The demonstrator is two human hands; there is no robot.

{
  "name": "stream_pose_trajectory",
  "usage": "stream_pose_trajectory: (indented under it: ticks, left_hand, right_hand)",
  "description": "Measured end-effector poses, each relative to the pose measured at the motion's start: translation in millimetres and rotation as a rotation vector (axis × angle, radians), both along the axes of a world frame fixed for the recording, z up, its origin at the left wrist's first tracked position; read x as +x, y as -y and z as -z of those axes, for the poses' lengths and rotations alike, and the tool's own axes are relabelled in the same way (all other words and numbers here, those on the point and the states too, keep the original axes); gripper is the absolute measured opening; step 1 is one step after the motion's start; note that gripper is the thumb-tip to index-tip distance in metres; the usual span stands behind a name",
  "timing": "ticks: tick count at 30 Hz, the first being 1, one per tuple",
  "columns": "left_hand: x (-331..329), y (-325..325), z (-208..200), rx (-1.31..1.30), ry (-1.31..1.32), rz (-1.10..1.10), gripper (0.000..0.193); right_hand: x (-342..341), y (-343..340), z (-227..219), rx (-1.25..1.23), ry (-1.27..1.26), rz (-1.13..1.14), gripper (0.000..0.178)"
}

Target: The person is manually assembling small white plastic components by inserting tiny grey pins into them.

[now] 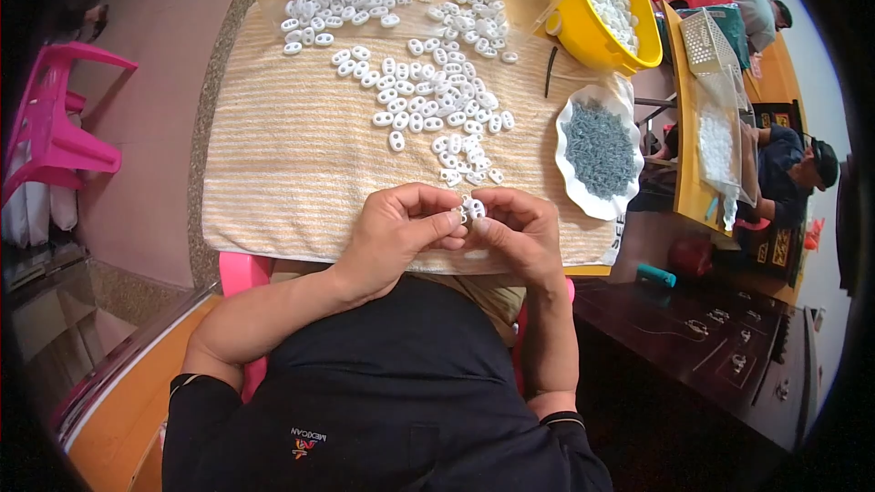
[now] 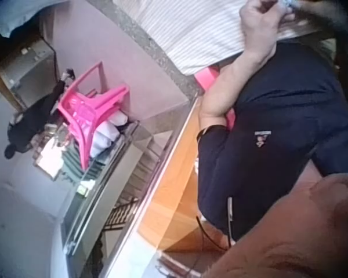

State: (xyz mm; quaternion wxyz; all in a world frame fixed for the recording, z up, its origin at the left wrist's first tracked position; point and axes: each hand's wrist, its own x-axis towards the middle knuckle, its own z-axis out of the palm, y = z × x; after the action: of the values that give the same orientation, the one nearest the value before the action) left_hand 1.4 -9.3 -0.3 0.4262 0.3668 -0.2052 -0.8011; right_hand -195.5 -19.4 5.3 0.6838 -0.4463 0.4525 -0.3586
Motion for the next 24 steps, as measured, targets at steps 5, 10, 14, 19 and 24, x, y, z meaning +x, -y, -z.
stream_pose_trajectory:
  ticks: [5,10,14,19,24]
  left_hand:
    - [0.2,-0.3,-1.0,0.005,0.009,0.001,0.018]
    - [0.6,0.5,-2.1,0.013,-0.005,0.009,0.018]
    - [0.6,-0.3,0.8,0.007,-0.011,0.004,0.018]
    - [0.7,-0.2,0.0,0.022,-0.017,0.005,0.018]
    - [0.8,0.0,-0.8,0.027,-0.005,0.014,0.018]
  right_hand:
    - [0.0,-0.2,-1.6,0.023,0.043,0.038,0.03]
    - [-1.6,-1.3,1.3,-0.013,0.059,0.034,0.03]
    - [-1.4,-0.9,1.7,-0.018,0.056,0.045,0.029]
    - [-2.2,-1.1,3.9,-0.033,0.054,0.042,0.029]
    - [-1.3,-1.0,1.6,-0.023,0.044,0.049,0.03]
